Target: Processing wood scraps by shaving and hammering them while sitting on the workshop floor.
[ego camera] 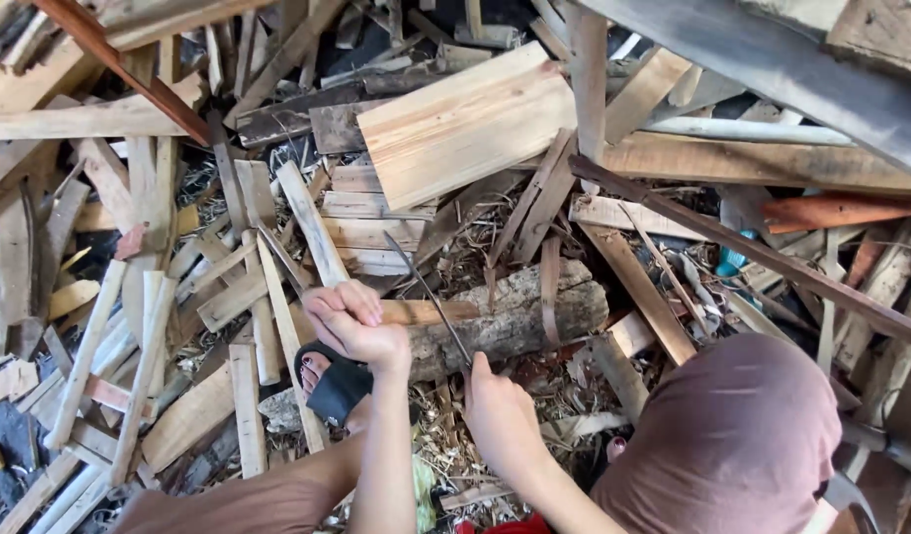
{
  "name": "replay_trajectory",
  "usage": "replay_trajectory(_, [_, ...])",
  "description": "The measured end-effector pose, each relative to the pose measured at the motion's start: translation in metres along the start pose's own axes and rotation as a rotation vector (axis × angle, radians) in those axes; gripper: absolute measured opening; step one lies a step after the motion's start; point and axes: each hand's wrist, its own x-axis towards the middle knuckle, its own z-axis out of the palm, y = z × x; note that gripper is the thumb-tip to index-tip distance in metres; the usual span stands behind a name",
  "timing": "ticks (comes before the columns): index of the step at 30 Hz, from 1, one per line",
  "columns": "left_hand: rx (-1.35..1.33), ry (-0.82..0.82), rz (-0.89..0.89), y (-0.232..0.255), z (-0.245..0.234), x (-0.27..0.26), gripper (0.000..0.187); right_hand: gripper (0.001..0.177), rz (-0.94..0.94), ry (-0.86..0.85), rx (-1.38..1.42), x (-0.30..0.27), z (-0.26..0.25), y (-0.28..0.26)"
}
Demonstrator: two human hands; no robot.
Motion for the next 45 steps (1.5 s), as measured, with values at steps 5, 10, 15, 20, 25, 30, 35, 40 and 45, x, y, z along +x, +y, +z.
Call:
replay_trajectory(5, [0.048, 0.048, -0.045, 0.010, 0.016, -0.008, 0.036, 0.021, -0.072, 0.149, -0.133, -0.002, 0.047, 0.027])
replay_trajectory(10, [0.053, 0.072, -0.067, 0.019, 0.010, -0.012, 0.037, 0.026, -0.149, 0.107, -0.143, 0.005, 0.060, 0.033])
replay_trajectory(15, [0.038, 0.039, -0.027, 0.012, 0.031, -0.008, 0.035, 0.028, -0.140, 0.155, -0.001, -0.016, -0.014, -0.007])
replay_trajectory(20, [0.021, 0.067, -0.066, 0.017, 0.031, -0.009, 0.036, 0.025, 0.075, 0.001, -0.085, 0.051, 0.103, 0.087])
replay_trajectory(25, [0.044, -0.010, -0.073, 0.015, 0.035, -0.009, 0.038, 0.014, -0.132, 0.104, 0.122, 0.010, 0.009, 0.008])
replay_trajectory(30, [-0.073, -0.075, -0.087, 0.009, 0.019, -0.010, 0.035, 0.044, -0.171, 0.164, -0.119, 0.022, 0.064, 0.042])
replay_trajectory(35, [-0.067, 0.025, -0.117, 0.016, 0.002, -0.001, 0.038, 0.015, -0.042, 0.066, -0.075, 0.015, 0.058, 0.030])
replay_trajectory(40, [0.063, 0.043, -0.035, 0.013, -0.004, -0.007, 0.035, 0.015, -0.097, 0.119, -0.027, -0.015, 0.024, 0.007])
replay_trajectory(45, [0.011, 0.127, -0.113, 0.010, -0.008, 0.005, 0.040, 0.038, -0.147, 0.214, -0.229, 0.025, 0.096, 0.045])
